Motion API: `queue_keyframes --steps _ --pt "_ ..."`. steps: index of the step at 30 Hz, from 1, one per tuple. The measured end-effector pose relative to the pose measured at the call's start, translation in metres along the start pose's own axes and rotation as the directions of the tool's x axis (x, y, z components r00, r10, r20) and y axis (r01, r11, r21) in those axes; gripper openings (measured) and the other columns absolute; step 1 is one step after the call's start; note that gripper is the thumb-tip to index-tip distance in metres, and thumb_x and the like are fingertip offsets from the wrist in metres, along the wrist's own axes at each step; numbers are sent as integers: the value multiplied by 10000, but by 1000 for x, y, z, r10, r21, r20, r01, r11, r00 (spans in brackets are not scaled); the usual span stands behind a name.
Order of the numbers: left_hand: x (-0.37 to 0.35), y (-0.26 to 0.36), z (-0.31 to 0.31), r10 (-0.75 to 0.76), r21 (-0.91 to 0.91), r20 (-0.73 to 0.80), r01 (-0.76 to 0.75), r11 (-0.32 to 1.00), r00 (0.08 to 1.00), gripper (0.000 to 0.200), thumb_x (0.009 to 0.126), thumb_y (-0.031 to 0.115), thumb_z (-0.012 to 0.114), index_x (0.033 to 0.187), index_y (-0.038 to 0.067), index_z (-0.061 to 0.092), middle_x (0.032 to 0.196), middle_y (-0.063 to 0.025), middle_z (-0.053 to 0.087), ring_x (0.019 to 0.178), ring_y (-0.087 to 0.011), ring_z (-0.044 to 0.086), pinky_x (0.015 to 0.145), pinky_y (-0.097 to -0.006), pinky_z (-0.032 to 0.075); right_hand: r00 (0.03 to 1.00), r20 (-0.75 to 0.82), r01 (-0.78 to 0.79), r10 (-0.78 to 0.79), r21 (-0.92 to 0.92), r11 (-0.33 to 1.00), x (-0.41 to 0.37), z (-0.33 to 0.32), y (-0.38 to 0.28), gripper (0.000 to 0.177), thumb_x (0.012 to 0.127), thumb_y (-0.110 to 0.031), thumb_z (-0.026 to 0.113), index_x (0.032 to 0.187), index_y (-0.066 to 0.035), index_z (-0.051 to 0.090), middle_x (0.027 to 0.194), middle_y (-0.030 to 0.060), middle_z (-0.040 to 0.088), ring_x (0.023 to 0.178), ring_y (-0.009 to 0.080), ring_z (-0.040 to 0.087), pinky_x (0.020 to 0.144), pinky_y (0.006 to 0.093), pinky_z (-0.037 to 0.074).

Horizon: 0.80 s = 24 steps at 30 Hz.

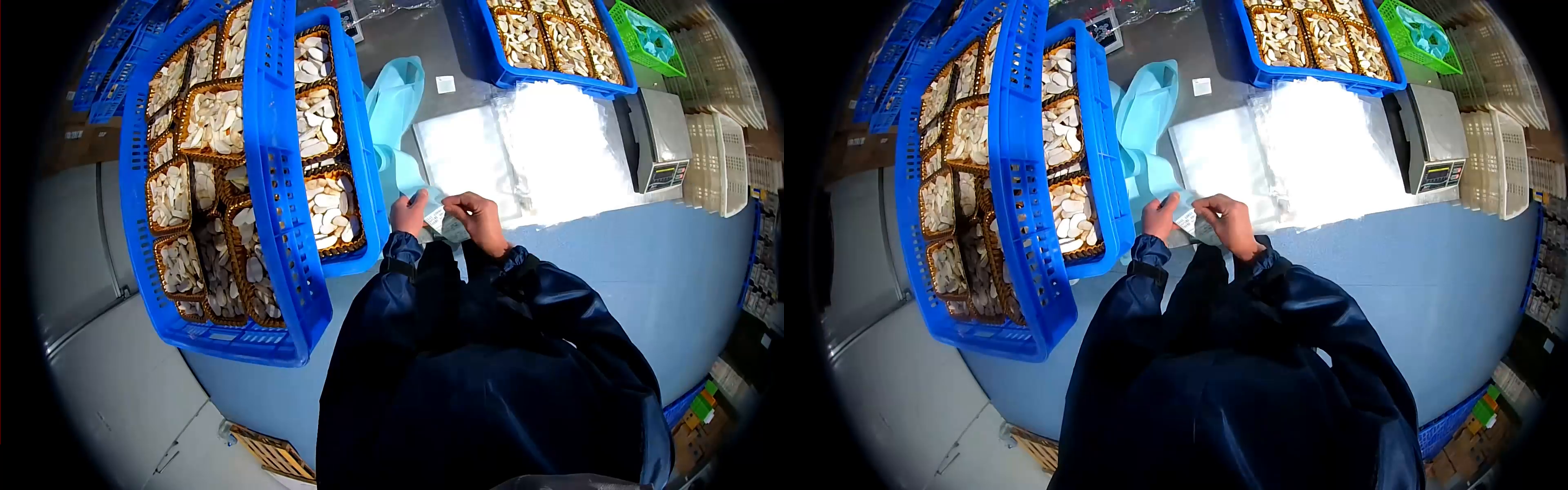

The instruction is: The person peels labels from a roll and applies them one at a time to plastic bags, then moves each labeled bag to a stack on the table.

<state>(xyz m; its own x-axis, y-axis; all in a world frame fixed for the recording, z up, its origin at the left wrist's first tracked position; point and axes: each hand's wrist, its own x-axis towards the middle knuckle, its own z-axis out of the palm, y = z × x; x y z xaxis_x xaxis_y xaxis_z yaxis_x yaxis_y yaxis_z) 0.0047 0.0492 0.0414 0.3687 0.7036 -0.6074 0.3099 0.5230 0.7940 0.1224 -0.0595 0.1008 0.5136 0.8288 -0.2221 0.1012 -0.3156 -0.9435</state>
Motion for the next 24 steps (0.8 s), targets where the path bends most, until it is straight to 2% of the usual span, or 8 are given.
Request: queue_keyframes --steps 3,4,6,10,14,16,21,24 --pt "5 -4 -1 -50 98 -143 64 993 989 422 819 352 595 906 -61 590 771 -141 627 601 -214 619 478 -316 496 968 -68 245 -243 23 969 4 -10 -2 181 744 -53 684 920 -27 652 838 68 646 797 165 608 739 255 465" --pt "-10 16 0 -112 -65 -138 104 992 984 415 841 336 574 940 -67 565 814 -149 619 670 -230 612 559 -348 493 989 -133 -1 58 390 921 12 -12 8 151 802 -23 616 950 1 625 869 41 634 819 131 581 751 249 460" --pt "9 -15 -16 72 165 -119 -52 985 990 402 862 314 556 1019 -56 535 902 -142 606 785 -237 594 669 -354 471 909 -267 -175 319 450 876 41 -40 8 105 843 -66 562 885 12 619 823 56 640 714 97 572 663 235 458" --pt "5 -8 10 73 -283 16 -65 957 997 350 849 249 589 1049 -30 523 976 -83 584 882 -172 535 760 -322 413 961 -270 -110 52 -205 972 70 -46 43 139 783 -130 629 895 -47 626 699 57 634 628 124 592 595 261 467" --pt "12 -22 29 70 -306 5 -65 950 998 307 849 210 582 1054 -11 524 1008 -81 575 916 -168 526 796 -306 403 964 -211 -198 159 -179 964 75 -41 44 169 750 -149 658 894 -64 631 717 61 643 650 149 610 615 268 474" --pt "9 -19 32 45 -389 9 -38 920 999 295 851 209 578 1039 -13 526 1024 -88 573 922 -173 526 805 -307 404 973 -189 -153 132 -101 983 77 -37 47 158 774 -117 650 896 -22 615 711 27 626 632 61 560 577 212 445" --pt "14 -23 33 -36 -92 -102 27 995 994 306 851 188 557 1056 -36 519 986 -103 597 912 -184 550 799 -314 413 965 -260 -145 35 -417 897 72 -30 35 194 727 -128 624 920 -116 610 767 92 602 700 270 589 624 356 462" --pt "5 -7 36 12 -165 -92 -27 986 996 315 849 182 555 1079 -29 519 991 -105 599 912 -176 549 792 -312 415 969 -225 -52 -103 -592 804 66 -22 34 370 734 -129 628 1096 -120 557 892 111 585 740 282 571 624 358 461"
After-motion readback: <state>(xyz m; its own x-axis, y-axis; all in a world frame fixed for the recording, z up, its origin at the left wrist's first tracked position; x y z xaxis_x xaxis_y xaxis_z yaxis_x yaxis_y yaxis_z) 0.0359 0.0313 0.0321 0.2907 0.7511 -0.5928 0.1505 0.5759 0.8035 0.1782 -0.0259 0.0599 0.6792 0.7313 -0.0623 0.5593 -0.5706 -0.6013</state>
